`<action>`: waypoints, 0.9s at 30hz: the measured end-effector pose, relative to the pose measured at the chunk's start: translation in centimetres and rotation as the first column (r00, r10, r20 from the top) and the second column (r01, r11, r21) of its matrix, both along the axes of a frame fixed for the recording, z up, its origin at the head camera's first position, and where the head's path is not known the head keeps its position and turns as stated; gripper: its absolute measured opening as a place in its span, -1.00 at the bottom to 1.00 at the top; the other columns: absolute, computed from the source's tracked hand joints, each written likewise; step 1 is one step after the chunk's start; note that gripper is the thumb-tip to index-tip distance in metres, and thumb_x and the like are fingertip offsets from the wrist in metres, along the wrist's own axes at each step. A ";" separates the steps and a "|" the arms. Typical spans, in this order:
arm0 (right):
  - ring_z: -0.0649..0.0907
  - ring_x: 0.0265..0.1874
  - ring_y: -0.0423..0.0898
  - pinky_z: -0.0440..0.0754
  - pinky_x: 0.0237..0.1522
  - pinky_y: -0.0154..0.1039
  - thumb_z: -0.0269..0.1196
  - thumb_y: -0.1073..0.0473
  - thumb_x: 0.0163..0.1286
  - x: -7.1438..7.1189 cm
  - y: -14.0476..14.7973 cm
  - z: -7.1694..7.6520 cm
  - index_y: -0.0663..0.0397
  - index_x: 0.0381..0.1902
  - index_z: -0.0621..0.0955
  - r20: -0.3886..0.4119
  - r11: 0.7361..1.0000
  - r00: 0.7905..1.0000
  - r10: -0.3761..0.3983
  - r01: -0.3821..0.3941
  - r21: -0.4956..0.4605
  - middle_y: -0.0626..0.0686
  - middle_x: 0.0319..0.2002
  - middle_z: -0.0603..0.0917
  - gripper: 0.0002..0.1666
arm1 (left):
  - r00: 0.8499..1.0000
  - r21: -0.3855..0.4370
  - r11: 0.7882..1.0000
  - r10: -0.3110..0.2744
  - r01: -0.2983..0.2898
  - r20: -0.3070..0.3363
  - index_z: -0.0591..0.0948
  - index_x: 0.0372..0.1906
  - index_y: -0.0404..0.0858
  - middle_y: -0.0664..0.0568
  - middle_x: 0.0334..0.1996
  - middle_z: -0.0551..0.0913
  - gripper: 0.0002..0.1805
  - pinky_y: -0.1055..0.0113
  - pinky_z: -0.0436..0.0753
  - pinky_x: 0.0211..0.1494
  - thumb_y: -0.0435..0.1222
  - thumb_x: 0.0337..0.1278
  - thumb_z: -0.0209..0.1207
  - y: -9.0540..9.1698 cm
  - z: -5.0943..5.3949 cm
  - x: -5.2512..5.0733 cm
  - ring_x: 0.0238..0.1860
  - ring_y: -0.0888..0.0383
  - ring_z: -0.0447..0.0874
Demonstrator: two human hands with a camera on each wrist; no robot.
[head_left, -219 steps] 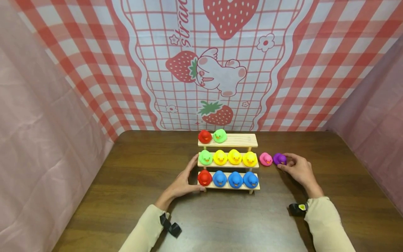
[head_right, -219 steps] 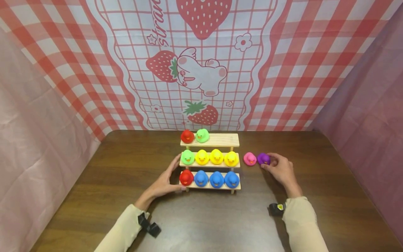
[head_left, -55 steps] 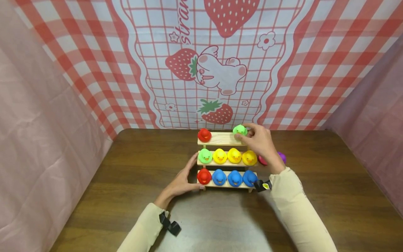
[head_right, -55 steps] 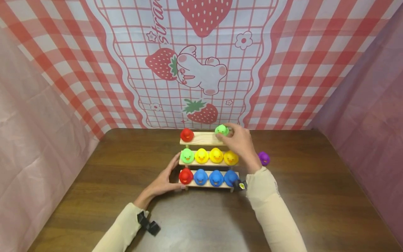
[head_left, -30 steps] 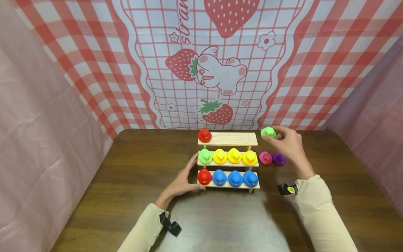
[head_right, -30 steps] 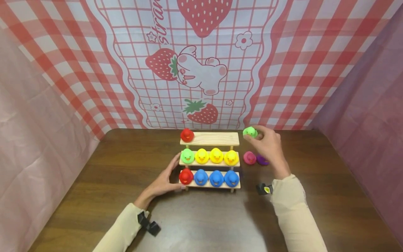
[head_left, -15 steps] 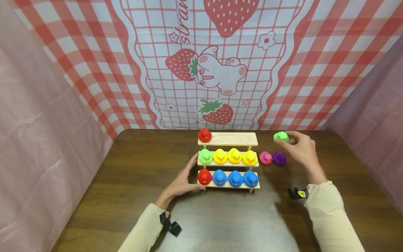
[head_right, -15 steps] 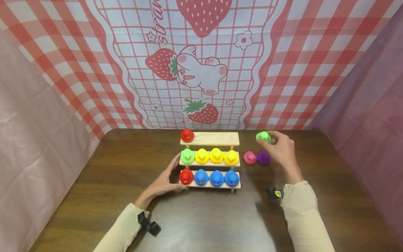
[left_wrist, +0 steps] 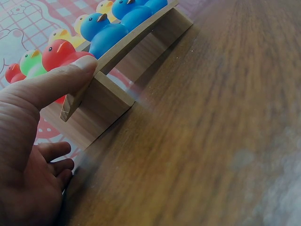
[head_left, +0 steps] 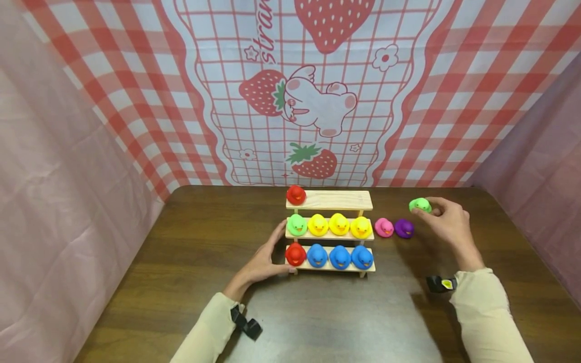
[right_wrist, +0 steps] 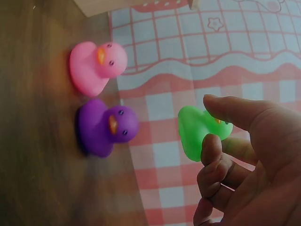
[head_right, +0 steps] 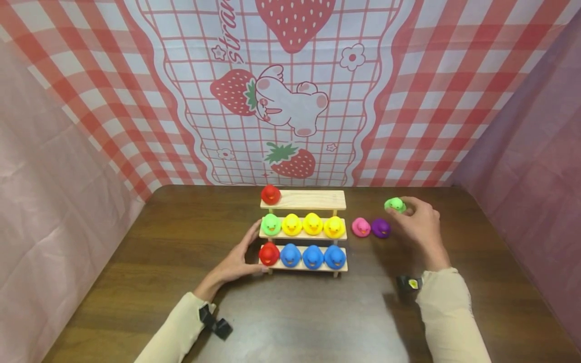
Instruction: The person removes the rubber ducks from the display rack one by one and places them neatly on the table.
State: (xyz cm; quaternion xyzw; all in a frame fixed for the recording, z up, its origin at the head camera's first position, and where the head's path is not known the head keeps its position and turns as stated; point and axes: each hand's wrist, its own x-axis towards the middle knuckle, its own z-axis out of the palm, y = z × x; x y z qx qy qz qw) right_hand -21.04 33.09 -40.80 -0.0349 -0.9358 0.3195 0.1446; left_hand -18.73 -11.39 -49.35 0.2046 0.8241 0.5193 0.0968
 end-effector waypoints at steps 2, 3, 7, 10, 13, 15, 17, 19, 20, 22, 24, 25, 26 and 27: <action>0.45 -0.48 -0.27 0.28 -0.21 -0.17 0.36 -0.10 0.31 0.1 0.3 -0.2 0.24 0.09 0.65 0.001 1.000 1.000 -0.001 0.001 -0.002 0.04 -0.49 0.68 -0.41 | 1.000 0.000 1.000 -0.001 0.001 -0.001 -0.10 0.60 0.27 -0.04 0.57 0.21 0.28 -0.31 0.00 0.58 -0.22 -0.10 0.53 0.0 0.0 0.0 0.61 -0.04 0.07; 0.45 -0.48 -0.27 0.30 -0.23 -0.16 0.36 -0.10 0.31 0.1 0.5 -0.4 0.24 0.09 0.65 0.005 1.000 1.000 -0.004 0.004 0.001 0.02 -0.50 0.67 -0.41 | 1.000 0.002 1.000 0.000 0.000 -0.002 -0.10 0.60 0.28 -0.04 0.57 0.21 0.28 -0.30 0.00 0.58 -0.22 -0.10 0.53 0.0 0.0 0.0 0.61 -0.04 0.08; 0.48 -0.45 -0.20 0.30 -0.23 -0.16 0.34 -0.10 0.32 0.3 1.2 -0.9 0.28 0.11 0.64 0.022 1.000 1.000 -0.010 0.010 0.002 0.09 -0.47 0.69 -0.39 | 1.000 0.015 1.000 -0.003 0.003 -0.013 -0.09 0.60 0.28 -0.07 0.57 0.22 0.28 -0.28 0.01 0.59 -0.24 -0.11 0.53 0.0 0.0 0.0 0.60 -0.04 0.09; 0.50 -0.39 -0.09 0.28 -0.22 -0.16 0.33 -0.11 0.32 0.4 1.7 -1.5 0.30 0.14 0.62 0.044 1.000 0.999 -0.019 0.018 0.005 0.17 -0.41 0.71 -0.35 | 1.000 0.021 1.000 -0.004 0.005 -0.018 -0.08 0.60 0.28 -0.08 0.56 0.23 0.28 -0.28 0.01 0.59 -0.25 -0.11 0.53 0.0 0.0 0.0 0.60 -0.04 0.09; 0.53 -0.36 -0.01 0.30 -0.25 -0.17 0.33 -0.13 0.32 0.5 2.1 -2.2 0.32 0.16 0.60 0.064 1.000 0.998 -0.023 0.022 0.015 0.22 -0.37 0.72 -0.33 | 1.000 0.022 1.000 -0.005 0.005 -0.017 -0.08 0.60 0.28 -0.08 0.56 0.22 0.28 -0.28 0.01 0.59 -0.25 -0.11 0.53 0.0 0.0 0.0 0.60 -0.04 0.09; 0.53 -0.37 -0.03 0.30 -0.26 -0.18 0.33 -0.12 0.32 0.5 2.4 -2.7 0.33 0.15 0.60 0.068 1.000 0.997 -0.022 0.021 0.022 0.24 -0.35 0.72 -0.32 | 1.000 0.020 1.000 -0.005 0.005 -0.015 -0.09 0.60 0.30 -0.08 0.57 0.21 0.28 -0.28 0.01 0.59 -0.24 -0.10 0.53 0.0 0.0 0.0 0.61 -0.05 0.08; 0.52 -0.40 -0.08 0.31 -0.29 -0.20 0.33 -0.13 0.33 0.6 2.6 -3.0 0.33 0.15 0.60 0.075 0.999 0.997 -0.020 0.018 0.033 0.24 -0.34 0.72 -0.32 | 1.000 0.017 1.000 -0.004 0.005 -0.016 -0.09 0.59 0.31 -0.08 0.57 0.21 0.28 -0.28 0.01 0.59 -0.23 -0.11 0.53 -0.1 0.0 0.0 0.61 -0.05 0.08; 0.52 -0.40 -0.10 0.33 -0.30 -0.21 0.33 -0.13 0.33 0.7 2.7 -3.4 0.33 0.15 0.61 0.083 0.999 0.996 -0.019 0.016 0.035 0.25 -0.32 0.72 -0.32 | 1.000 0.012 1.000 -0.007 0.007 -0.020 -0.09 0.59 0.31 -0.09 0.57 0.20 0.28 -0.30 0.02 0.58 -0.21 -0.11 0.53 -0.1 0.0 0.0 0.61 -0.06 0.08; 0.51 -0.41 -0.11 0.33 -0.30 -0.21 0.32 -0.13 0.33 0.7 2.8 -3.5 0.34 0.15 0.60 0.088 0.999 0.996 -0.017 0.014 0.036 0.25 -0.32 0.72 -0.32 | 1.000 0.010 1.000 -0.007 0.007 -0.021 -0.09 0.59 0.31 -0.09 0.58 0.19 0.27 -0.31 0.02 0.58 -0.21 -0.11 0.53 -0.1 0.0 0.0 0.61 -0.07 0.08; 0.53 -0.39 -0.07 0.34 -0.33 -0.22 0.32 -0.14 0.33 0.8 2.9 -3.8 0.34 0.16 0.60 0.102 0.999 0.995 -0.016 0.013 0.037 0.26 -0.30 0.72 -0.31 | 1.000 0.007 1.000 -0.007 0.007 -0.022 -0.09 0.59 0.31 -0.10 0.58 0.19 0.28 -0.30 0.02 0.58 -0.21 -0.11 0.54 -0.1 0.0 0.0 0.61 -0.07 0.08; 0.55 -0.36 -0.02 0.36 -0.34 -0.23 0.32 -0.14 0.34 0.9 2.9 -4.1 0.35 0.17 0.58 0.115 0.999 0.993 -0.016 0.013 0.034 0.27 -0.29 0.72 -0.29 | 1.000 0.006 1.000 -0.009 0.009 -0.025 -0.09 0.60 0.29 -0.10 0.58 0.18 0.28 -0.31 0.02 0.57 -0.21 -0.11 0.54 -0.1 0.0 0.0 0.61 -0.08 0.07; 0.55 -0.36 -0.01 0.37 -0.35 -0.24 0.32 -0.14 0.34 0.9 2.9 -4.2 0.36 0.18 0.58 0.121 0.999 0.993 -0.016 0.012 0.033 0.28 -0.29 0.71 -0.29 | 1.000 0.005 1.000 -0.008 0.009 -0.023 -0.09 0.60 0.30 -0.09 0.58 0.18 0.28 -0.30 0.02 0.58 -0.21 -0.11 0.54 -0.1 0.0 0.0 0.61 -0.06 0.07; 0.55 -0.36 -0.01 0.37 -0.35 -0.25 0.32 -0.14 0.34 0.9 3.0 -4.3 0.37 0.18 0.57 0.126 0.999 0.992 -0.016 0.012 0.031 0.28 -0.29 0.71 -0.28 | 1.000 0.007 1.000 -0.010 0.010 -0.025 -0.09 0.60 0.29 -0.10 0.58 0.18 0.28 -0.30 0.02 0.58 -0.21 -0.11 0.53 -0.1 0.0 0.0 0.61 -0.07 0.07; 0.55 -0.36 -0.01 0.37 -0.36 -0.25 0.32 -0.14 0.34 1.0 3.0 -4.4 0.37 0.18 0.57 0.131 0.999 0.991 -0.017 0.013 0.031 0.28 -0.29 0.71 -0.28 | 1.000 0.007 1.000 -0.010 0.011 -0.026 -0.09 0.60 0.28 -0.10 0.58 0.18 0.28 -0.29 0.02 0.58 -0.20 -0.11 0.53 -0.1 0.0 0.0 0.61 -0.07 0.06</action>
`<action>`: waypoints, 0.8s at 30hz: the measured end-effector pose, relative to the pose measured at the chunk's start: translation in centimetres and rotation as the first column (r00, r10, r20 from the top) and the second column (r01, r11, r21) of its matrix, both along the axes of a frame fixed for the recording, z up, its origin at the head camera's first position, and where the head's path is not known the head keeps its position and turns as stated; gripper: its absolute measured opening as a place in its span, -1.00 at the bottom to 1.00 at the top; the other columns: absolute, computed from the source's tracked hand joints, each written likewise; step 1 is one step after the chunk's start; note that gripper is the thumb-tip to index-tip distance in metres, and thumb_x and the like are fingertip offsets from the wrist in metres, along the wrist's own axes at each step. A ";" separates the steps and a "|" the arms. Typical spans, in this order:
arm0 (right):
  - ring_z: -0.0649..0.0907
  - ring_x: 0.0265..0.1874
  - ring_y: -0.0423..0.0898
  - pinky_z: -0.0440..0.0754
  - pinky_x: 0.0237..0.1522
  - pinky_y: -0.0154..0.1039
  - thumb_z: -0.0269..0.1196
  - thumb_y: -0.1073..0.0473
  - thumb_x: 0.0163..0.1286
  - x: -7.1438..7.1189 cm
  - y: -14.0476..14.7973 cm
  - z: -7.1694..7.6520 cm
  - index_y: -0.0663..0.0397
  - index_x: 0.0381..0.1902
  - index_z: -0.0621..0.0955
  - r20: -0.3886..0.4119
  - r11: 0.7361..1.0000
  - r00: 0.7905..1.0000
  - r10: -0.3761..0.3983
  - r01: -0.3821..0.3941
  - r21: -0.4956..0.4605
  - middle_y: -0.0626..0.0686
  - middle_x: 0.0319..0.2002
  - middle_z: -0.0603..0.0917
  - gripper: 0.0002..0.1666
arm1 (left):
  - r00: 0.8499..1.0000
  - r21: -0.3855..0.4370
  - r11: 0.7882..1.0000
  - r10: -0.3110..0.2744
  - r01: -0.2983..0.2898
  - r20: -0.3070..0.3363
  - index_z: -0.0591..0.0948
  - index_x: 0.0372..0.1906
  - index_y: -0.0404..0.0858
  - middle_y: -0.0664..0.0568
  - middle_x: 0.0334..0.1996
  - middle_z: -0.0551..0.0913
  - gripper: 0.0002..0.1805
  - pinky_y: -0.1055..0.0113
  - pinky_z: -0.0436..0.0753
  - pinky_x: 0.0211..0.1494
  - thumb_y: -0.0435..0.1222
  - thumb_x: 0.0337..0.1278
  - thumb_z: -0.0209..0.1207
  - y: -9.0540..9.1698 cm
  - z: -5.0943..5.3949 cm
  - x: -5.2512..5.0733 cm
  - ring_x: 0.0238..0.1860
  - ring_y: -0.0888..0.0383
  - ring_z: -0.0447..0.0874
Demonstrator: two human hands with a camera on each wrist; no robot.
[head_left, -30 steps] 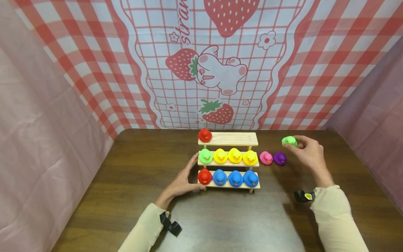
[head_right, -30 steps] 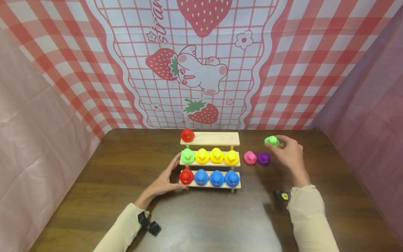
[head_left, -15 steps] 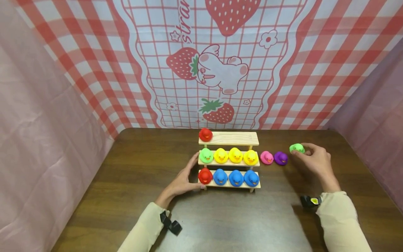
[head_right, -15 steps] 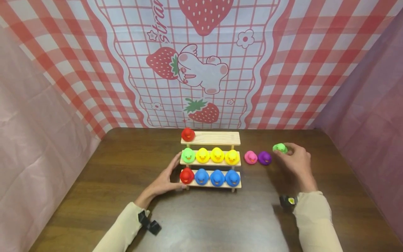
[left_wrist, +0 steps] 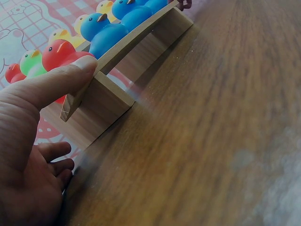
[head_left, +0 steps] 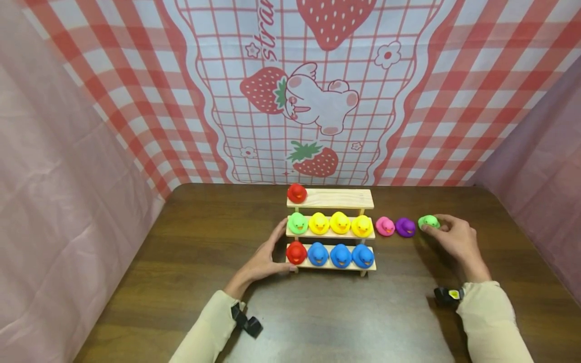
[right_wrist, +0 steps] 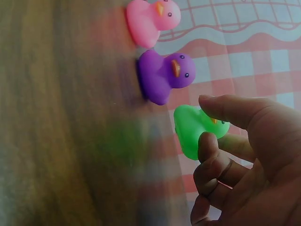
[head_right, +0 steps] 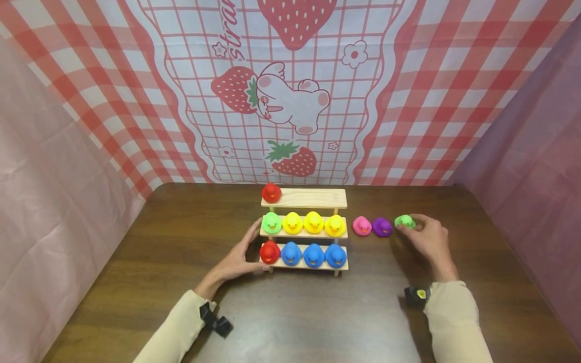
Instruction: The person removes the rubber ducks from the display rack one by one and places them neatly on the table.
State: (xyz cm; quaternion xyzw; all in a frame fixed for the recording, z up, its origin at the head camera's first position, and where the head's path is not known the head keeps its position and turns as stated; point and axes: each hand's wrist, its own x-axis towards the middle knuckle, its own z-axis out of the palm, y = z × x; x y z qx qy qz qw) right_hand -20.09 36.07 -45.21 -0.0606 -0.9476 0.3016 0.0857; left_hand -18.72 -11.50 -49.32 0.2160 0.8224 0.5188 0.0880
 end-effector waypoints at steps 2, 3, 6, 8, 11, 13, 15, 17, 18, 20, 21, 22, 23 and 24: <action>0.55 -0.37 -0.04 0.36 -0.33 -0.25 0.32 -0.13 0.34 0.0 0.1 -0.2 0.38 0.18 0.56 0.006 1.000 1.000 0.000 0.000 0.002 0.28 -0.29 0.71 -0.28 | 1.000 0.006 1.000 -0.003 0.003 -0.003 -0.09 0.60 0.26 -0.11 0.58 0.18 0.28 -0.30 0.02 0.58 -0.21 -0.11 0.53 0.0 0.0 0.0 0.61 -0.08 0.06; 0.55 -0.38 -0.06 0.36 -0.33 -0.24 0.32 -0.12 0.33 0.0 0.1 -0.4 0.38 0.18 0.57 0.006 1.000 1.000 0.001 -0.001 0.003 0.28 -0.29 0.72 -0.29 | 1.000 0.008 1.000 -0.003 0.003 -0.005 -0.08 0.61 0.25 -0.11 0.58 0.19 0.28 -0.30 0.02 0.58 -0.21 -0.11 0.53 0.0 0.0 0.0 0.61 -0.08 0.07; 0.57 -0.38 -0.09 0.35 -0.29 -0.20 0.34 -0.10 0.32 0.0 0.1 -0.7 0.35 0.17 0.58 0.005 1.000 1.000 0.010 -0.010 0.008 0.28 -0.30 0.74 -0.31 | 1.000 0.012 1.000 -0.002 0.002 -0.006 -0.08 0.61 0.22 -0.12 0.57 0.21 0.28 -0.29 0.02 0.58 -0.22 -0.12 0.54 0.0 0.0 0.0 0.61 -0.08 0.07; 0.57 -0.39 -0.12 0.37 -0.29 -0.19 0.35 -0.09 0.31 0.0 0.1 -0.9 0.34 0.16 0.60 0.004 1.000 1.000 0.016 -0.017 0.013 0.27 -0.31 0.76 -0.33 | 1.000 0.011 1.000 0.000 0.000 -0.001 -0.08 0.61 0.23 -0.10 0.57 0.21 0.28 -0.28 0.01 0.59 -0.22 -0.12 0.54 0.0 0.1 0.0 0.61 -0.07 0.08; 0.57 -0.42 -0.17 0.37 -0.30 -0.19 0.35 -0.07 0.31 0.0 0.0 -1.1 0.34 0.15 0.60 0.009 0.999 0.999 0.031 -0.031 0.014 0.26 -0.34 0.77 -0.35 | 1.000 0.006 1.000 0.000 0.000 0.005 -0.09 0.61 0.25 -0.08 0.57 0.21 0.28 -0.29 0.01 0.59 -0.22 -0.12 0.54 0.0 0.1 0.1 0.61 -0.06 0.07; 0.55 -0.46 -0.21 0.36 -0.30 -0.20 0.34 -0.05 0.32 0.0 0.0 -1.1 0.35 0.16 0.59 0.011 0.999 0.999 0.038 -0.038 0.015 0.25 -0.36 0.76 -0.36 | 1.000 0.007 1.000 0.000 0.000 0.009 -0.08 0.60 0.26 -0.07 0.57 0.21 0.28 -0.30 0.00 0.58 -0.22 -0.12 0.54 0.0 0.1 0.1 0.61 -0.06 0.07; 0.53 -0.48 -0.25 0.36 -0.30 -0.20 0.34 -0.03 0.33 0.0 0.0 -1.2 0.36 0.17 0.58 0.010 0.999 0.999 0.044 -0.044 0.016 0.26 -0.37 0.77 -0.36 | 1.000 0.008 1.000 0.000 0.000 0.007 -0.08 0.60 0.26 -0.07 0.57 0.21 0.28 -0.30 0.00 0.58 -0.22 -0.12 0.54 0.0 0.1 0.1 0.61 -0.06 0.07; 0.52 -0.49 -0.30 0.37 -0.29 -0.18 0.34 -0.01 0.33 0.0 0.0 -1.3 0.36 0.17 0.58 0.004 0.999 0.999 0.048 -0.048 0.016 0.28 -0.36 0.78 -0.38 | 1.000 0.011 1.000 -0.001 0.001 0.005 -0.08 0.60 0.26 -0.08 0.57 0.21 0.28 -0.30 0.00 0.58 -0.23 -0.11 0.53 0.0 0.1 0.1 0.61 -0.06 0.07; 0.53 -0.49 -0.32 0.38 -0.28 -0.16 0.34 -0.01 0.32 0.0 0.0 -1.3 0.35 0.17 0.58 0.001 0.999 0.999 0.050 -0.050 0.018 0.29 -0.34 0.78 -0.38 | 1.000 0.012 1.000 -0.001 0.001 0.002 -0.08 0.60 0.26 -0.09 0.57 0.21 0.27 -0.30 0.00 0.58 -0.23 -0.11 0.53 0.0 0.1 0.0 0.61 -0.06 0.07; 0.53 -0.48 -0.35 0.39 -0.24 -0.09 0.34 0.01 0.32 0.0 0.1 -1.5 0.35 0.17 0.58 -0.004 0.998 0.998 0.056 -0.056 0.014 0.31 -0.32 0.79 -0.39 | 1.000 0.011 1.000 0.000 0.000 0.002 -0.08 0.60 0.26 -0.08 0.57 0.21 0.28 -0.28 0.00 0.59 -0.24 -0.11 0.53 0.0 0.1 0.0 0.61 -0.05 0.06; 0.54 -0.47 -0.36 0.39 -0.21 -0.05 0.34 0.02 0.32 0.0 0.1 -1.5 0.36 0.17 0.58 -0.006 0.998 0.998 0.059 -0.059 0.012 0.32 -0.31 0.79 -0.39 | 1.000 0.013 1.000 -0.002 0.002 0.000 -0.08 0.60 0.25 -0.09 0.57 0.20 0.27 -0.29 0.00 0.59 -0.24 -0.11 0.53 0.0 0.1 0.0 0.61 -0.05 0.06; 0.54 -0.47 -0.37 0.39 -0.19 -0.01 0.34 0.03 0.32 0.0 0.1 -1.6 0.36 0.17 0.58 -0.007 0.998 0.998 0.062 -0.062 0.009 0.32 -0.31 0.79 -0.39 | 1.000 0.016 1.000 -0.004 0.004 -0.001 -0.08 0.61 0.24 -0.09 0.57 0.20 0.27 -0.29 0.00 0.59 -0.24 -0.11 0.53 0.0 0.0 0.0 0.61 -0.06 0.06; 0.53 -0.47 -0.39 0.38 -0.17 0.02 0.34 0.03 0.32 0.0 0.1 -1.7 0.36 0.18 0.57 -0.007 0.998 0.998 0.065 -0.065 0.008 0.32 -0.31 0.79 -0.39 | 1.000 0.016 1.000 -0.004 0.004 -0.001 -0.08 0.61 0.24 -0.10 0.57 0.20 0.27 -0.29 0.00 0.59 -0.24 -0.11 0.53 0.0 0.0 0.0 0.61 -0.06 0.06; 0.52 -0.47 -0.41 0.38 -0.16 0.04 0.34 0.04 0.32 0.0 0.1 -1.7 0.36 0.18 0.57 -0.007 0.998 0.998 0.068 -0.068 0.007 0.31 -0.32 0.79 -0.39 | 1.000 0.017 1.000 -0.004 0.004 0.000 -0.08 0.61 0.23 -0.10 0.57 0.20 0.27 -0.29 0.00 0.59 -0.25 -0.11 0.53 0.0 0.1 0.0 0.61 -0.06 0.06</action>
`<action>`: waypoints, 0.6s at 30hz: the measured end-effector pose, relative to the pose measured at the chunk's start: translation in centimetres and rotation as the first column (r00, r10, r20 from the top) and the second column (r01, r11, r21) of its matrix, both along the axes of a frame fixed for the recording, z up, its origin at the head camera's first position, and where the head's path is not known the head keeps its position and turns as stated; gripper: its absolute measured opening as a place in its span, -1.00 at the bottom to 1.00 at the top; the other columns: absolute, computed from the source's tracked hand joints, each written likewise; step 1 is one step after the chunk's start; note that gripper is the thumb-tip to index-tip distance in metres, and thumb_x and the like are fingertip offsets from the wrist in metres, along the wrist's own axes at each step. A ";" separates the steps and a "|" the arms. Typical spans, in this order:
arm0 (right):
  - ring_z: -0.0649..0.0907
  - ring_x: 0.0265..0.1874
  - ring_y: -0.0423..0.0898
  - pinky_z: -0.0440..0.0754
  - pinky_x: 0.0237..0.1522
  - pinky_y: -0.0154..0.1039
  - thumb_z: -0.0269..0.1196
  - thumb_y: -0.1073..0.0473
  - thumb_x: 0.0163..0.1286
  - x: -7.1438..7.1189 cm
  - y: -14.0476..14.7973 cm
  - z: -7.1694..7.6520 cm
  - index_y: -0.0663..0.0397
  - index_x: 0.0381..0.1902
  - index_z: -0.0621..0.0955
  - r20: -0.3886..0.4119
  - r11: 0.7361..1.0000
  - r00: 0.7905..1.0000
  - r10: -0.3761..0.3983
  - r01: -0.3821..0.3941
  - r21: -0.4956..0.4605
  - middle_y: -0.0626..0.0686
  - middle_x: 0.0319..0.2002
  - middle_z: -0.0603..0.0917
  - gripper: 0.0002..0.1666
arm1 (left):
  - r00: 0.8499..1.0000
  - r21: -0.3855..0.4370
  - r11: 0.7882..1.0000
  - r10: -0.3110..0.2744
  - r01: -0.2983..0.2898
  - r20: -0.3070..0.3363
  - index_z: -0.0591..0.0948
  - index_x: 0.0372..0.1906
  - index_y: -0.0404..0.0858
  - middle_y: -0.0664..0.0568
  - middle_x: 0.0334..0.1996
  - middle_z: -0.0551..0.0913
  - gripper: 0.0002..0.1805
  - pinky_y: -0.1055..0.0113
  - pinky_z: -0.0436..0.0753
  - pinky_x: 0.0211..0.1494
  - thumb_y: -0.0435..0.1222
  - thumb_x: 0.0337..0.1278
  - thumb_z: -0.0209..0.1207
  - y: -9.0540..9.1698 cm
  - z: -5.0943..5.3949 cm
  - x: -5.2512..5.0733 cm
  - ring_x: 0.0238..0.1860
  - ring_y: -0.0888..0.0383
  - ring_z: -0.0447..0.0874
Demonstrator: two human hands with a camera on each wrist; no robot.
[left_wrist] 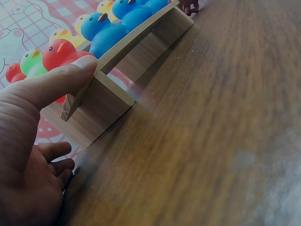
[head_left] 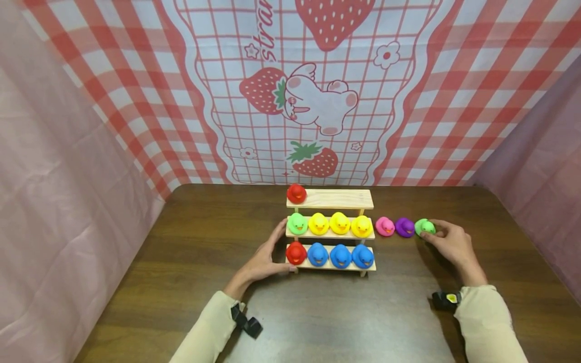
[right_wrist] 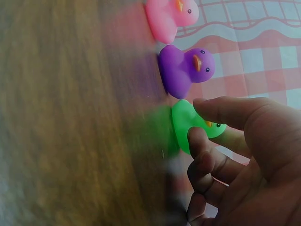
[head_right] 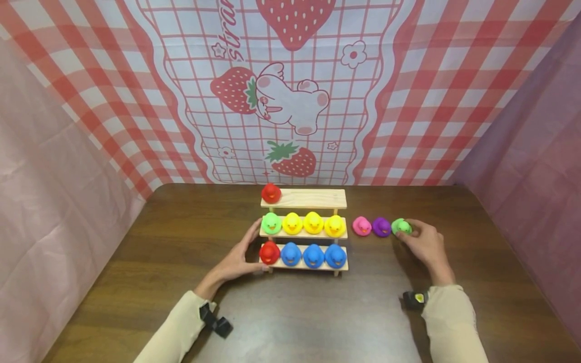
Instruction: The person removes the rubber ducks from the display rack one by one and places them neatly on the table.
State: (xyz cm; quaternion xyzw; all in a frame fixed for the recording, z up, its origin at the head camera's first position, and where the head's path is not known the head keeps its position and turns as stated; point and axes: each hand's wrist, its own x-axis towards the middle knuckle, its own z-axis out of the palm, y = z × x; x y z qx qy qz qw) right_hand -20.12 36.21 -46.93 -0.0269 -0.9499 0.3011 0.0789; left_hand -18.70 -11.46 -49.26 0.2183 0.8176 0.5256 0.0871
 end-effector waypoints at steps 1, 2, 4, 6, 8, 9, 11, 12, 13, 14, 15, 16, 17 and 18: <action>0.52 -0.48 -0.43 0.37 -0.15 0.05 0.34 0.05 0.33 0.0 0.0 0.0 0.36 0.19 0.56 0.001 1.000 1.000 0.004 -0.004 -0.003 0.31 -0.32 0.79 -0.39 | 1.000 0.000 1.000 -0.001 0.001 -0.002 -0.08 0.61 0.22 -0.10 0.57 0.21 0.27 -0.29 0.00 0.59 -0.25 -0.11 0.53 0.0 0.0 0.0 0.61 -0.07 0.06; 0.51 -0.49 -0.45 0.37 -0.15 0.05 0.34 0.05 0.33 0.0 0.0 -0.1 0.36 0.19 0.56 0.002 1.000 1.000 0.005 -0.005 -0.003 0.31 -0.33 0.79 -0.39 | 1.000 0.002 1.000 -0.002 0.002 -0.004 -0.07 0.61 0.21 -0.11 0.57 0.21 0.27 -0.30 0.00 0.58 -0.25 -0.10 0.52 0.0 0.0 0.0 0.61 -0.08 0.06; 0.48 -0.52 -0.50 0.37 -0.16 0.03 0.34 0.05 0.33 0.0 0.0 -0.1 0.36 0.20 0.55 0.004 1.000 1.000 0.009 -0.009 -0.003 0.30 -0.34 0.79 -0.39 | 1.000 0.000 1.000 0.000 0.000 -0.004 -0.07 0.61 0.21 -0.12 0.57 0.21 0.27 -0.30 0.00 0.58 -0.25 -0.10 0.52 0.0 0.0 0.0 0.61 -0.08 0.07; 0.46 -0.54 -0.53 0.36 -0.18 -0.02 0.34 0.05 0.33 0.1 0.1 0.0 0.36 0.20 0.55 0.005 1.000 1.000 0.013 -0.013 -0.004 0.29 -0.35 0.79 -0.39 | 1.000 -0.006 1.000 0.001 -0.001 -0.001 -0.08 0.61 0.24 -0.11 0.57 0.21 0.27 -0.28 0.00 0.59 -0.24 -0.10 0.53 0.1 0.0 0.0 0.61 -0.06 0.07; 0.46 -0.56 -0.53 0.36 -0.21 -0.07 0.34 0.04 0.33 0.2 0.1 0.2 0.36 0.20 0.54 0.008 1.000 1.000 0.016 -0.016 -0.006 0.27 -0.38 0.79 -0.38 | 1.000 -0.006 1.000 0.001 -0.001 -0.001 -0.07 0.61 0.24 -0.11 0.57 0.21 0.27 -0.27 0.01 0.59 -0.24 -0.11 0.53 0.1 0.0 0.0 0.61 -0.05 0.08; 0.46 -0.57 -0.53 0.36 -0.23 -0.10 0.34 0.04 0.33 0.3 0.1 0.3 0.36 0.20 0.55 0.007 1.000 1.000 0.016 -0.016 -0.007 0.26 -0.39 0.79 -0.39 | 1.000 -0.006 1.000 0.001 -0.001 -0.003 -0.07 0.61 0.24 -0.10 0.56 0.22 0.28 -0.25 0.02 0.60 -0.24 -0.12 0.54 0.1 0.0 0.0 0.60 -0.05 0.09; 0.45 -0.58 -0.52 0.35 -0.26 -0.15 0.34 0.04 0.32 0.3 0.0 0.7 0.35 0.18 0.55 0.006 1.000 1.000 0.010 -0.010 -0.008 0.25 -0.40 0.79 -0.39 | 1.000 -0.003 1.000 -0.002 0.002 -0.013 -0.07 0.61 0.21 -0.12 0.56 0.22 0.28 -0.25 0.04 0.59 -0.23 -0.13 0.54 0.1 0.0 0.0 0.60 -0.06 0.11; 0.45 -0.58 -0.51 0.35 -0.26 -0.17 0.34 0.03 0.32 0.3 0.0 0.9 0.34 0.17 0.55 0.004 1.000 1.000 0.007 -0.007 -0.008 0.25 -0.40 0.79 -0.40 | 1.000 0.000 1.000 -0.004 0.004 -0.019 -0.06 0.61 0.18 -0.13 0.56 0.23 0.28 -0.25 0.05 0.59 -0.23 -0.14 0.55 0.1 0.0 0.0 0.59 -0.07 0.12; 0.45 -0.58 -0.50 0.35 -0.27 -0.18 0.34 0.02 0.32 0.3 -0.1 1.1 0.34 0.17 0.56 0.003 1.000 1.000 0.004 -0.004 -0.008 0.25 -0.40 0.79 -0.40 | 1.000 0.003 1.000 -0.005 0.005 -0.026 -0.06 0.62 0.16 -0.14 0.55 0.24 0.28 -0.26 0.06 0.58 -0.23 -0.14 0.55 0.1 0.0 0.0 0.59 -0.08 0.13; 0.46 -0.57 -0.49 0.35 -0.28 -0.19 0.34 0.01 0.32 0.3 -0.2 1.4 0.33 0.17 0.56 0.001 1.000 1.000 0.000 0.000 -0.008 0.25 -0.39 0.79 -0.39 | 0.999 0.005 1.000 -0.005 0.005 -0.032 -0.05 0.62 0.15 -0.15 0.55 0.24 0.28 -0.27 0.07 0.58 -0.23 -0.14 0.55 0.1 0.0 0.0 0.59 -0.09 0.13; 0.46 -0.56 -0.49 0.34 -0.26 -0.18 0.34 0.00 0.33 0.2 -0.3 1.6 0.32 0.18 0.56 -0.003 1.000 1.000 -0.003 0.003 -0.007 0.27 -0.37 0.79 -0.39 | 0.999 0.004 1.000 -0.002 0.002 -0.035 -0.05 0.62 0.15 -0.16 0.55 0.24 0.28 -0.27 0.08 0.57 -0.23 -0.15 0.55 0.1 0.0 0.0 0.58 -0.10 0.14; 0.47 -0.56 -0.48 0.34 -0.26 -0.18 0.33 0.00 0.34 0.1 -0.4 1.9 0.32 0.18 0.56 -0.008 1.000 1.000 -0.007 0.007 -0.004 0.28 -0.36 0.79 -0.39 | 0.999 0.003 1.000 0.000 0.000 -0.037 -0.05 0.62 0.15 -0.16 0.55 0.24 0.28 -0.28 0.08 0.57 -0.23 -0.15 0.56 0.1 0.0 0.0 0.58 -0.11 0.15; 0.48 -0.55 -0.46 0.35 -0.26 -0.18 0.33 -0.01 0.35 0.1 -0.5 2.2 0.32 0.19 0.55 -0.015 1.000 1.000 -0.008 0.008 -0.001 0.29 -0.35 0.78 -0.39 | 0.999 0.002 1.000 0.002 -0.002 -0.037 -0.05 0.62 0.15 -0.16 0.55 0.24 0.28 -0.29 0.08 0.56 -0.23 -0.14 0.56 0.1 0.0 0.0 0.58 -0.11 0.15; 0.49 -0.55 -0.44 0.35 -0.26 -0.16 0.32 -0.01 0.35 0.0 -0.7 2.5 0.32 0.19 0.55 -0.022 1.000 1.000 -0.007 0.007 0.001 0.30 -0.35 0.78 -0.39 | 0.999 0.001 1.000 0.005 -0.005 -0.036 -0.05 0.62 0.15 -0.16 0.55 0.24 0.28 -0.29 0.08 0.56 -0.24 -0.14 0.56 0.1 0.0 0.0 0.58 -0.11 0.15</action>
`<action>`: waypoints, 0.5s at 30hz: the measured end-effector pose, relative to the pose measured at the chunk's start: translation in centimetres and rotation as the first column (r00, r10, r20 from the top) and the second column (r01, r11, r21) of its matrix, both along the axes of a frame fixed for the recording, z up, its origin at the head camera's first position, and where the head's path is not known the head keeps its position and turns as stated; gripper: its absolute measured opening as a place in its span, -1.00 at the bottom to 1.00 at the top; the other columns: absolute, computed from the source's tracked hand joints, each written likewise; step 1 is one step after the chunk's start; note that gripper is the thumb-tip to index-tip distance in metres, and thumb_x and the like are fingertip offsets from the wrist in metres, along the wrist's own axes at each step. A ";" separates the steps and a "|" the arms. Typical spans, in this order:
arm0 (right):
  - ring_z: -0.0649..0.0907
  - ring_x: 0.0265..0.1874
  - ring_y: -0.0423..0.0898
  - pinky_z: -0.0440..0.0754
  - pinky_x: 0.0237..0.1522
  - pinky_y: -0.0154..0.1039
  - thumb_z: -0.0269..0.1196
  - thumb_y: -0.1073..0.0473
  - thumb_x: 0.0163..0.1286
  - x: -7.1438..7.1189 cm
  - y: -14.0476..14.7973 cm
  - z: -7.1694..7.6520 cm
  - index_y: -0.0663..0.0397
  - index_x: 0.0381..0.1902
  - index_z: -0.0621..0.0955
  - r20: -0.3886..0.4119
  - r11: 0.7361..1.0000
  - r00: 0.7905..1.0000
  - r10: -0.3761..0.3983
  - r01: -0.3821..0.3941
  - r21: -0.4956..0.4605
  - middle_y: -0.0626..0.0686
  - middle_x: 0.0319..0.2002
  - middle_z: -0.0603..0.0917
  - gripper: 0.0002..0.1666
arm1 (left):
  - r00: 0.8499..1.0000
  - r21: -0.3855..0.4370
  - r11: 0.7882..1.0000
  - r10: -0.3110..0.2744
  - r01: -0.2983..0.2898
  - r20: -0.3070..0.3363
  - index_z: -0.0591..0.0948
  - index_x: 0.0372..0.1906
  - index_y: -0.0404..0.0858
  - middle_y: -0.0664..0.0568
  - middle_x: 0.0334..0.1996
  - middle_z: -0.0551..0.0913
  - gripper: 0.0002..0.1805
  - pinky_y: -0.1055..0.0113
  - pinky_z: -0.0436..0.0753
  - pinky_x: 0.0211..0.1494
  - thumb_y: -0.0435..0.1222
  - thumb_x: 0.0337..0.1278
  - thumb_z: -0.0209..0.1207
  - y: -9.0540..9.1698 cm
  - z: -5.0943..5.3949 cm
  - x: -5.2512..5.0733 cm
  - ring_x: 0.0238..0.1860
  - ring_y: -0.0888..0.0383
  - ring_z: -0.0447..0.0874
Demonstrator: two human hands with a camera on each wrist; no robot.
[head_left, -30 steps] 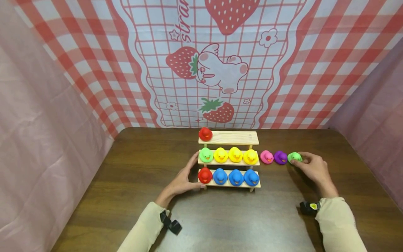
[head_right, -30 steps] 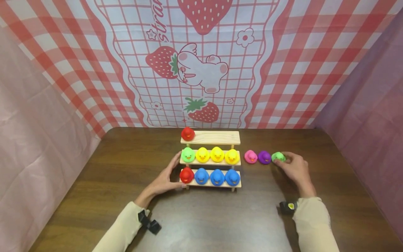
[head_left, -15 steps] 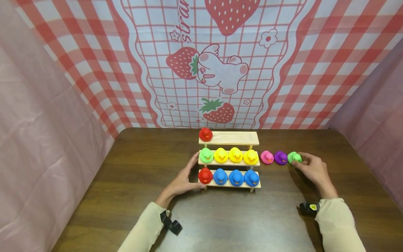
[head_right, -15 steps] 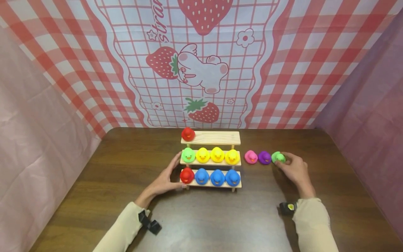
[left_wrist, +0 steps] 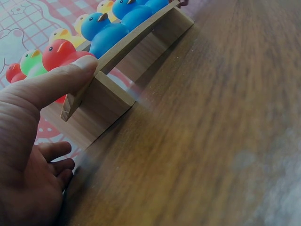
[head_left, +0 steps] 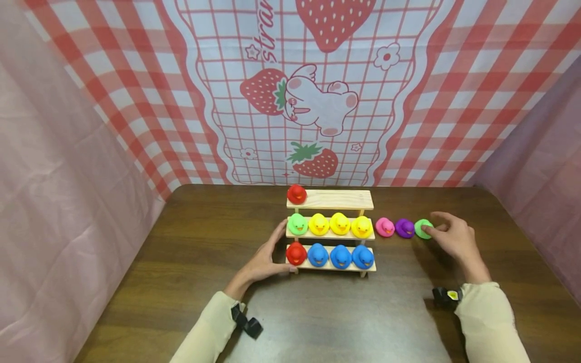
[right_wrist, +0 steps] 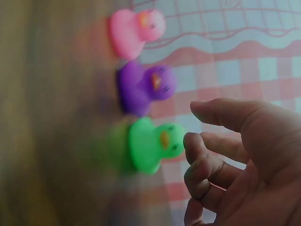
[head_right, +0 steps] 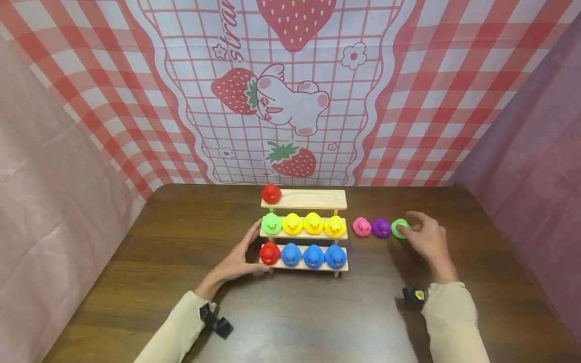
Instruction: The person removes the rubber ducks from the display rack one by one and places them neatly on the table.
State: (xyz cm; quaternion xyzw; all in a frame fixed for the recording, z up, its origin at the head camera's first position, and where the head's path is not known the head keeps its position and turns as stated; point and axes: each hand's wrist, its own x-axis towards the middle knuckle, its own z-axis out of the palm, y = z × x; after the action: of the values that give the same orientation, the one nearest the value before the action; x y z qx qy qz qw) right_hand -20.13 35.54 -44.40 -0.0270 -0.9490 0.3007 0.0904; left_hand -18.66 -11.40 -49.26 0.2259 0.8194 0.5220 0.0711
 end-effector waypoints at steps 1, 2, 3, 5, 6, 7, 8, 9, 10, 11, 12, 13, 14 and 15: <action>0.50 -0.53 -0.41 0.34 -0.25 -0.15 0.32 0.00 0.36 -0.1 -0.2 0.3 0.32 0.20 0.55 -0.008 1.000 1.000 0.002 -0.002 0.002 0.31 -0.34 0.78 -0.39 | 1.000 -0.003 1.000 0.002 -0.002 0.002 -0.05 0.62 0.16 -0.16 0.55 0.24 0.28 -0.30 0.08 0.56 -0.23 -0.14 0.56 0.0 0.0 0.0 0.58 -0.11 0.16; 0.50 -0.52 -0.40 0.34 -0.25 -0.15 0.31 -0.01 0.36 -0.2 -0.4 0.6 0.32 0.20 0.55 -0.016 1.000 1.000 0.002 -0.002 0.007 0.31 -0.34 0.78 -0.39 | 1.000 -0.005 1.000 0.004 -0.004 0.005 -0.05 0.61 0.17 -0.15 0.55 0.24 0.28 -0.30 0.08 0.56 -0.23 -0.14 0.55 0.0 0.0 0.0 0.58 -0.10 0.15; 0.51 -0.52 -0.39 0.34 -0.25 -0.16 0.31 0.00 0.37 -0.2 -0.6 1.0 0.31 0.21 0.55 -0.025 1.000 1.000 0.002 -0.002 0.010 0.31 -0.34 0.78 -0.40 | 1.000 -0.007 1.000 0.005 -0.005 0.007 -0.05 0.61 0.18 -0.15 0.55 0.23 0.28 -0.30 0.09 0.56 -0.23 -0.13 0.55 0.0 0.0 0.0 0.58 -0.10 0.15; 0.51 -0.48 -0.37 0.34 -0.25 -0.16 0.31 0.00 0.37 -0.3 -1.1 1.7 0.30 0.21 0.55 -0.038 1.000 0.999 0.012 -0.012 0.007 0.32 -0.33 0.78 -0.40 | 1.000 -0.012 1.000 0.007 -0.007 0.019 -0.06 0.61 0.21 -0.12 0.56 0.23 0.28 -0.27 0.07 0.57 -0.22 -0.13 0.55 0.0 0.0 0.0 0.58 -0.07 0.14; 0.51 -0.49 -0.39 0.33 -0.25 -0.17 0.31 0.00 0.37 -0.3 -1.4 2.0 0.28 0.22 0.55 -0.042 1.000 0.999 0.017 -0.017 0.006 0.32 -0.32 0.78 -0.40 | 1.000 -0.014 1.000 0.009 -0.009 0.024 -0.07 0.61 0.23 -0.11 0.56 0.23 0.28 -0.26 0.07 0.58 -0.22 -0.13 0.55 0.0 -0.1 0.0 0.58 -0.05 0.14; 0.50 -0.49 -0.41 0.33 -0.26 -0.19 0.31 -0.01 0.37 -0.3 -1.7 2.4 0.27 0.22 0.55 -0.045 1.000 0.999 0.021 -0.021 0.004 0.31 -0.32 0.78 -0.40 | 1.000 -0.014 1.000 0.010 -0.010 0.028 -0.07 0.60 0.25 -0.10 0.56 0.23 0.28 -0.26 0.06 0.58 -0.22 -0.13 0.55 0.0 -0.1 0.0 0.59 -0.04 0.14; 0.49 -0.50 -0.43 0.35 -0.29 -0.22 0.32 -0.01 0.37 -0.3 -2.0 2.7 0.26 0.22 0.55 -0.048 1.000 0.999 0.023 -0.023 0.000 0.30 -0.32 0.78 -0.40 | 0.999 -0.014 1.000 0.012 -0.012 0.033 -0.07 0.60 0.27 -0.09 0.56 0.23 0.29 -0.25 0.06 0.59 -0.22 -0.13 0.55 0.0 -0.1 0.0 0.59 -0.03 0.13; 0.49 -0.52 -0.44 0.37 -0.32 -0.24 0.32 -0.01 0.37 -0.3 -2.4 3.1 0.25 0.22 0.55 -0.051 1.000 0.998 0.029 -0.030 -0.007 0.29 -0.33 0.78 -0.40 | 0.999 -0.014 1.000 0.013 -0.013 0.033 -0.07 0.60 0.28 -0.08 0.56 0.23 0.29 -0.25 0.06 0.59 -0.22 -0.13 0.55 0.0 -0.1 0.0 0.59 -0.03 0.13; 0.49 -0.52 -0.44 0.38 -0.35 -0.26 0.32 -0.02 0.37 -0.3 -2.7 3.4 0.24 0.23 0.55 -0.054 0.999 0.998 0.036 -0.037 -0.012 0.28 -0.33 0.78 -0.40 | 0.999 -0.014 1.000 0.014 -0.014 0.035 -0.07 0.60 0.29 -0.08 0.56 0.23 0.29 -0.25 0.05 0.59 -0.22 -0.14 0.55 0.0 -0.1 0.0 0.59 -0.02 0.13; 0.49 -0.54 -0.45 0.39 -0.39 -0.29 0.32 -0.02 0.37 -0.3 -3.1 3.7 0.23 0.23 0.55 -0.058 0.999 0.998 0.040 -0.041 -0.013 0.27 -0.34 0.78 -0.40 | 0.999 -0.013 1.000 0.014 -0.013 0.033 -0.07 0.60 0.29 -0.08 0.56 0.23 0.29 -0.25 0.05 0.59 -0.22 -0.14 0.55 0.0 -0.1 0.0 0.59 -0.02 0.13; 0.48 -0.56 -0.46 0.40 -0.44 -0.32 0.32 -0.03 0.37 -0.3 -3.5 4.0 0.22 0.23 0.55 -0.060 0.999 0.997 0.044 -0.045 -0.018 0.25 -0.35 0.77 -0.40 | 1.000 -0.011 1.000 0.012 -0.012 0.028 -0.07 0.60 0.28 -0.09 0.56 0.23 0.29 -0.25 0.05 0.59 -0.22 -0.14 0.55 0.0 -0.1 0.0 0.59 -0.03 0.13; 0.49 -0.56 -0.45 0.41 -0.47 -0.35 0.32 -0.04 0.38 -0.3 -3.9 4.4 0.21 0.23 0.55 -0.064 0.999 0.997 0.049 -0.050 -0.021 0.25 -0.35 0.77 -0.40 | 1.000 -0.009 1.000 0.010 -0.010 0.023 -0.07 0.60 0.27 -0.09 0.56 0.23 0.29 -0.25 0.06 0.59 -0.22 -0.14 0.55 -0.1 -0.1 0.0 0.59 -0.03 0.13; 0.50 -0.56 -0.42 0.42 -0.50 -0.37 0.31 -0.03 0.38 -0.3 -4.4 4.7 0.22 0.23 0.55 -0.067 0.998 0.996 0.056 -0.058 -0.028 0.25 -0.35 0.77 -0.41 | 1.000 -0.009 1.000 0.009 -0.009 0.020 -0.07 0.60 0.26 -0.10 0.56 0.23 0.29 -0.25 0.06 0.59 -0.22 -0.14 0.55 -0.1 -0.1 0.0 0.59 -0.03 0.13; 0.50 -0.56 -0.40 0.43 -0.50 -0.36 0.32 -0.03 0.38 -0.4 -4.9 5.0 0.22 0.23 0.55 -0.071 0.997 0.996 0.061 -0.064 -0.036 0.24 -0.35 0.76 -0.41 | 1.000 -0.008 1.000 0.008 -0.008 0.014 -0.07 0.60 0.25 -0.11 0.56 0.23 0.29 -0.25 0.07 0.58 -0.23 -0.15 0.56 -0.1 -0.1 0.0 0.59 -0.04 0.13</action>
State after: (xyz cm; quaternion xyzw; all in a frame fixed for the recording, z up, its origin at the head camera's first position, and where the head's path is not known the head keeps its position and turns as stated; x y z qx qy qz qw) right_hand -20.49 30.65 -39.36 0.0116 -0.9398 0.3223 0.1134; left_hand -18.68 -11.50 -49.34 0.2186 0.8218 0.5207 0.0759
